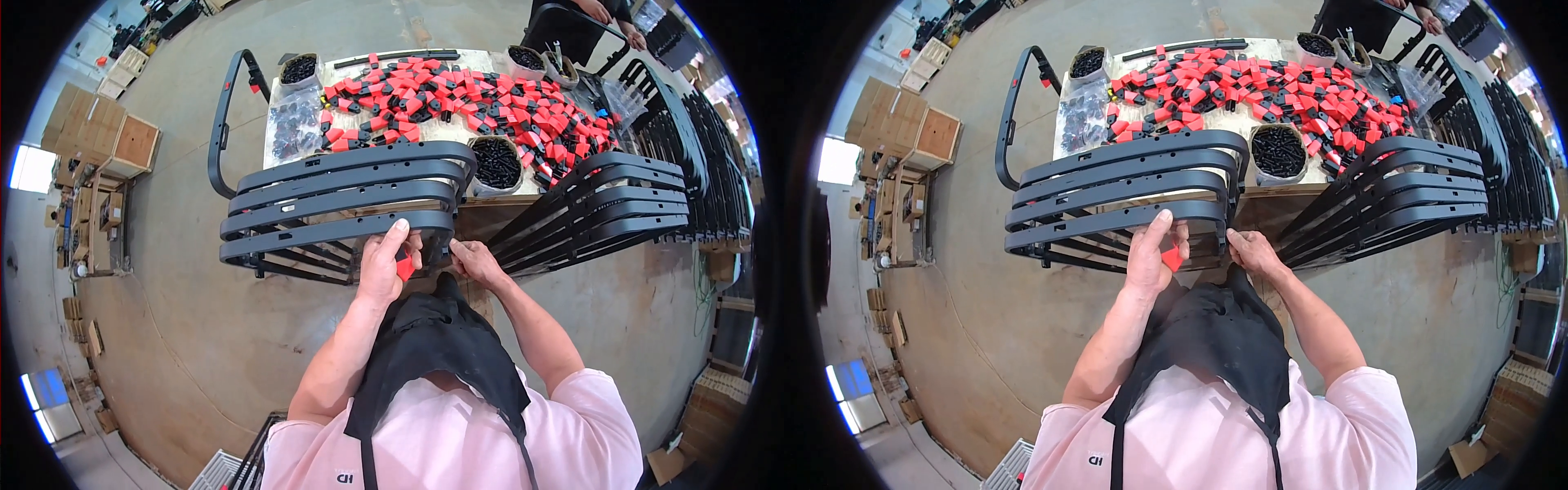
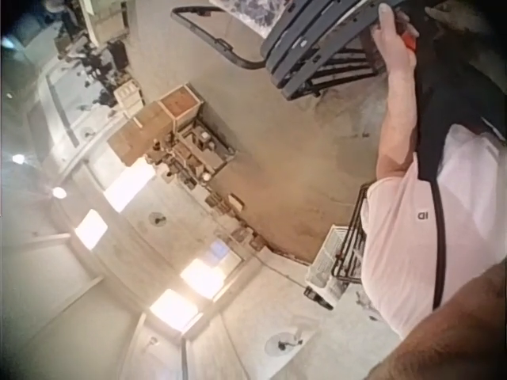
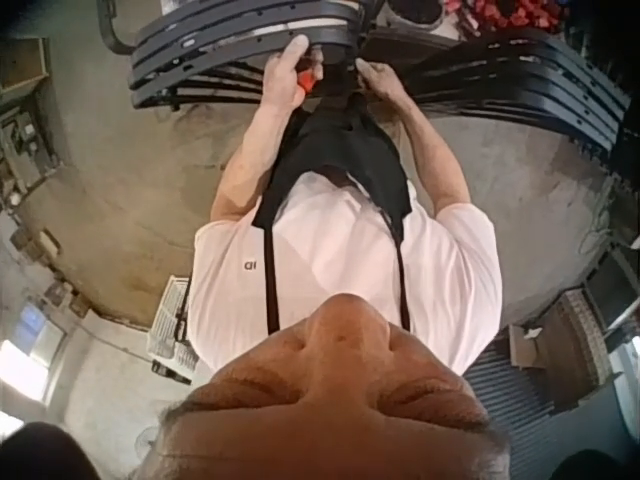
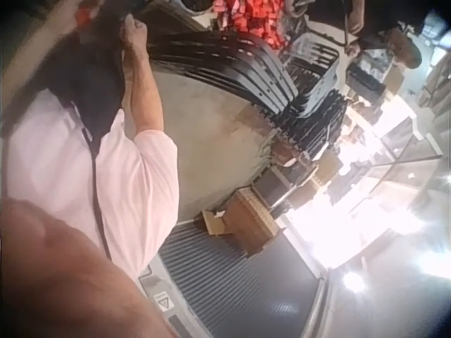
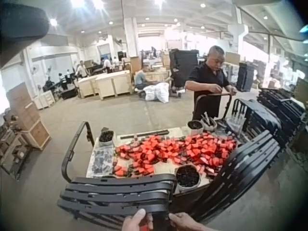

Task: Attaching red plastic end caps to the ends of black metal frame tubes.

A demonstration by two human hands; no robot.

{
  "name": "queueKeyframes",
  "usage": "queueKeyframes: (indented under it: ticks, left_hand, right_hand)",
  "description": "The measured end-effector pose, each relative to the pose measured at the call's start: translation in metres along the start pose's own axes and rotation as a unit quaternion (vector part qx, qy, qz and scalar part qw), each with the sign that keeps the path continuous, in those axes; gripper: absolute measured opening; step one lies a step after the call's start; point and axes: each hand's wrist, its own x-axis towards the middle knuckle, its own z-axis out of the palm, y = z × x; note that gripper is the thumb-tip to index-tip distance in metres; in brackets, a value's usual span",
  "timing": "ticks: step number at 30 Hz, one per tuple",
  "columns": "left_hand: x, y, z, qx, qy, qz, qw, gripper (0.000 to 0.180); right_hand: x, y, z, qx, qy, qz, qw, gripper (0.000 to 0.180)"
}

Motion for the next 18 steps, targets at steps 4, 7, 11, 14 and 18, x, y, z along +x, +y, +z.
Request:
queueKeyframes:
  ticks: [4,7,11,14,18]
  left_hand:
    - [-0.001,-0.002,0.000,-0.012,0.031,0.007,0.999,0.034]
    - [-0.001,-0.002,-0.002,0.002,0.023,0.008,1.000,0.035]
    - [0.000,-0.004,-0.003,-0.004,0.013,0.003,1.000,0.034]
    - [0.001,-0.005,-0.004,-0.002,0.004,-0.001,1.000,0.034]
    - [0.004,-0.005,0.001,-0.013,0.012,0.013,1.000,0.034]
  right_hand:
    - [-0.010,-0.015,0.002,0.102,0.003,0.077,0.992,0.046]
    - [-0.012,-0.012,0.009,0.115,0.019,-0.003,0.993,0.045]
    - [-0.007,-0.005,-0.001,0.021,0.002,-0.018,1.000,0.043]
    - [-0.001,-0.002,0.003,0.080,-0.005,-0.006,0.997,0.039]
    - [0.013,0.009,0.007,0.212,-0.034,0.012,0.977,0.039]
